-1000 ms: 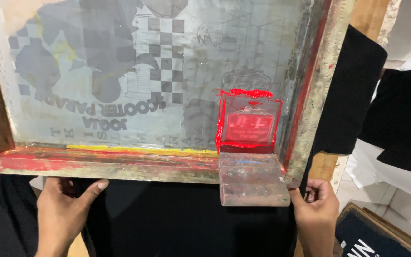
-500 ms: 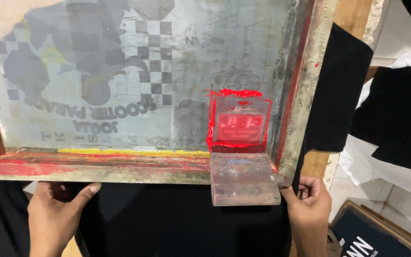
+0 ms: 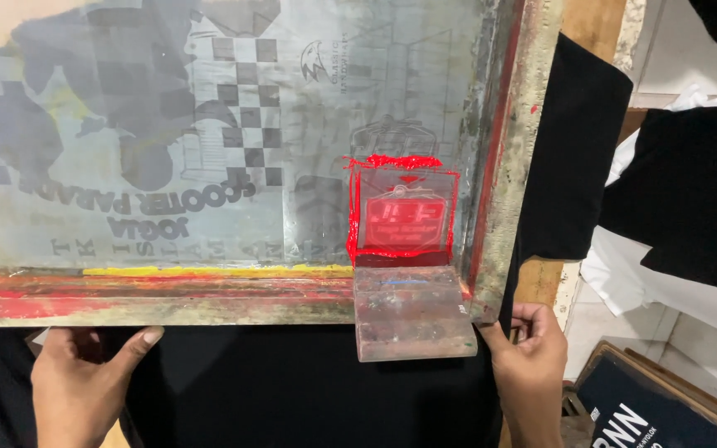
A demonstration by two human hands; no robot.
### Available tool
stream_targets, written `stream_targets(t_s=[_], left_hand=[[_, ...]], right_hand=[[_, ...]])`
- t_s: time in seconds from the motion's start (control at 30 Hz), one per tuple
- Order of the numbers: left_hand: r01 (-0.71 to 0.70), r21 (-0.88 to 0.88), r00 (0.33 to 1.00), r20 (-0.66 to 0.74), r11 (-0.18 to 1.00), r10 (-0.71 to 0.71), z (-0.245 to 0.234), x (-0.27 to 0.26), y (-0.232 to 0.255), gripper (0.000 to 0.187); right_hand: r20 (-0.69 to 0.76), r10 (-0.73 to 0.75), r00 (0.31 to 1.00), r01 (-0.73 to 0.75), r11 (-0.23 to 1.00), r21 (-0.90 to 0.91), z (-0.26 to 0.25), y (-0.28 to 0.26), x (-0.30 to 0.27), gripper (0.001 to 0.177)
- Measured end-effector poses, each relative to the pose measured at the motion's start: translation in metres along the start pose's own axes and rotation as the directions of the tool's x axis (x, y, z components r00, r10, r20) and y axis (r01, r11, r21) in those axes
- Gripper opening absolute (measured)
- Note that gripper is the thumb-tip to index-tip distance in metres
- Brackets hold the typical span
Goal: The person performs screen printing on black t-shirts by placing a screen over the garment and using a squeegee to apply red ink. They then lift the screen to reveal the printed logo and move the t-shirt to a drying rack.
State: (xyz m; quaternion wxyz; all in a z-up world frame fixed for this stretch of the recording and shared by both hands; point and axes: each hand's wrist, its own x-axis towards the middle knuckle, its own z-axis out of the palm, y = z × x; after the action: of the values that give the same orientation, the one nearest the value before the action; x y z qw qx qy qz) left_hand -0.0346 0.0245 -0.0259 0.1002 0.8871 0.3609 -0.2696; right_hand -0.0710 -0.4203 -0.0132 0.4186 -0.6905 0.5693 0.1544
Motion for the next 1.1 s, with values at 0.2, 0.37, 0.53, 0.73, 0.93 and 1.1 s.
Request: stream_targets(t_s=[0.2,0.37,0.53,0.73,0.93,1.1], left_hand=[[-0.013,0.004,1.0,-0.008,1.0,0.013,0.002,0.001,-0.003,0.066],[-0.027,0.013,0.999,-0.03,1.0,0.027,0.007,0.005,-0.013,0.067],[-0.023,-0.01,1.0,-0.007,1.0,0.023,0.0,-0.001,-0.002,0.065],[-0.043,-0.031,0.998,-0.043,0.999,0.042,0.005,-0.002,-0.003,0.068],[-0.085,-0.083,0.994,-0.076,0.993,0.078,0.004,-0.005,-0.004,0.06],[-0.115,-0.128,0.991,-0.084,0.985,0.104,0.01,-0.002,-0.014,0.055]], right_hand=[[0.007,-0.018,1.0,0.018,1.0,0.006,-0.001,0.003,0.002,0.035],[0.012,0.021,1.0,-0.021,0.999,-0.026,-0.001,-0.002,0.0,0.027],[0.009,0.064,0.998,-0.063,0.995,-0.081,-0.002,-0.004,0.001,0.035],[0.021,0.02,1.0,-0.019,0.997,-0.069,-0.006,0.008,0.004,0.034],[0.075,-0.244,0.967,0.255,0.945,-0.204,-0.016,0.027,-0.011,0.053],[-0.031,-0.33,0.943,0.323,0.935,-0.147,0.003,0.037,-0.018,0.065]])
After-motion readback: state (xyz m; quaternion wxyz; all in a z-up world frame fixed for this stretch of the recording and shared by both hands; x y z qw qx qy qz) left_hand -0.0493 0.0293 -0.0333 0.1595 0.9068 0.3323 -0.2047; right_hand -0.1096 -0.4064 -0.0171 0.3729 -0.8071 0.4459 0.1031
